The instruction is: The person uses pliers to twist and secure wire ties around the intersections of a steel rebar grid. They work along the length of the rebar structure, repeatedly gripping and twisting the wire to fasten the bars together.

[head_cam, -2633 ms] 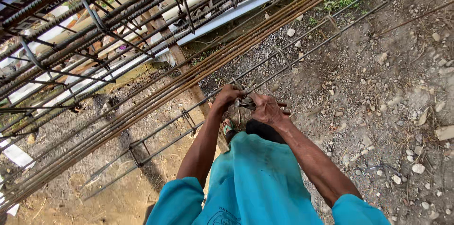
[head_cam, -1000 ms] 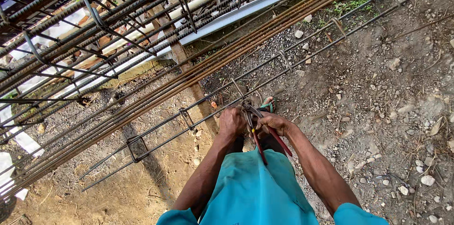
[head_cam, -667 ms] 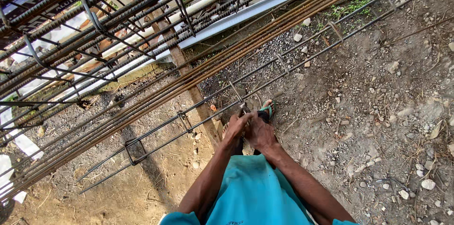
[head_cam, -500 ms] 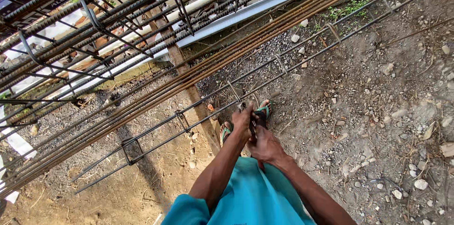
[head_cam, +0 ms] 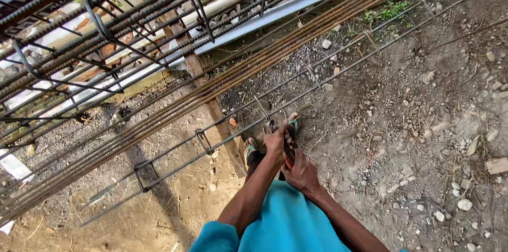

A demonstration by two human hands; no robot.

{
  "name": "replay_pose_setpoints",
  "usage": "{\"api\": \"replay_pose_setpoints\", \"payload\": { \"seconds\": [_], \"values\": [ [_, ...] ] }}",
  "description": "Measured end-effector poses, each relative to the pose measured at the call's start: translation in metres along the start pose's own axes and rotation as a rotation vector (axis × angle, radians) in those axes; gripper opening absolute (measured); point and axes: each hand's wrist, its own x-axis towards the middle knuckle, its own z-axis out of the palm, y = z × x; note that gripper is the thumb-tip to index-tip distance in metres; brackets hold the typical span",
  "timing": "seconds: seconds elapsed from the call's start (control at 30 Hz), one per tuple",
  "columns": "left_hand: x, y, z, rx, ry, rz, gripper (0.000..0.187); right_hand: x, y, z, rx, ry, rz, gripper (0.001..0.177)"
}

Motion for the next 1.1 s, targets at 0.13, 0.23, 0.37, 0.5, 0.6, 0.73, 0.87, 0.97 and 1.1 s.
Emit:
{"api": "replay_pose_setpoints", "payload": {
  "seconds": [0.13,0.23,0.37,0.5,0.6,0.73,0.87,0.97,1.1],
  "values": [
    [0.068,-0.053,-0.060,-0.178,-0.249,-0.253,0.036,0.010,0.019,-0.005,0.746,-0.442,0.169,0.030],
    [0.053,-0.035,-0.055,-0.180,-0.473,-0.182,0.038,0.013,0.026,0.012,1.207,-0.670,0.568,0.052],
    [0.045,-0.042,-0.073,0.028,-0.174,0.106,0.036,0.022,0.042,0.034,1.149,-0.735,0.461,0.024],
    [0.028,-0.029,-0.074,0.076,-0.161,0.158,0.038,0.028,0.099,0.096,1.247,-0.690,0.635,0.020],
    [0.020,-0.023,-0.068,0.101,-0.146,0.102,0.035,0.005,0.018,0.039,0.713,-0.266,0.385,0.024],
    [-0.007,-0.015,-0.035,0.141,-0.358,0.359,0.034,-0.010,-0.005,-0.028,0.754,-0.270,0.254,0.030],
    [-0.039,-0.006,0.008,0.513,-0.386,0.691,0.026,0.017,0.008,-0.062,1.100,-0.061,0.094,0.043],
    [-0.042,0.012,0.031,0.509,-0.322,0.718,0.029,0.038,-0.001,-0.108,1.126,0.105,0.003,0.034],
    [-0.013,0.007,0.047,0.328,-0.541,0.697,0.029,0.039,-0.038,-0.188,0.918,0.168,-0.066,0.029]
  ]
}}
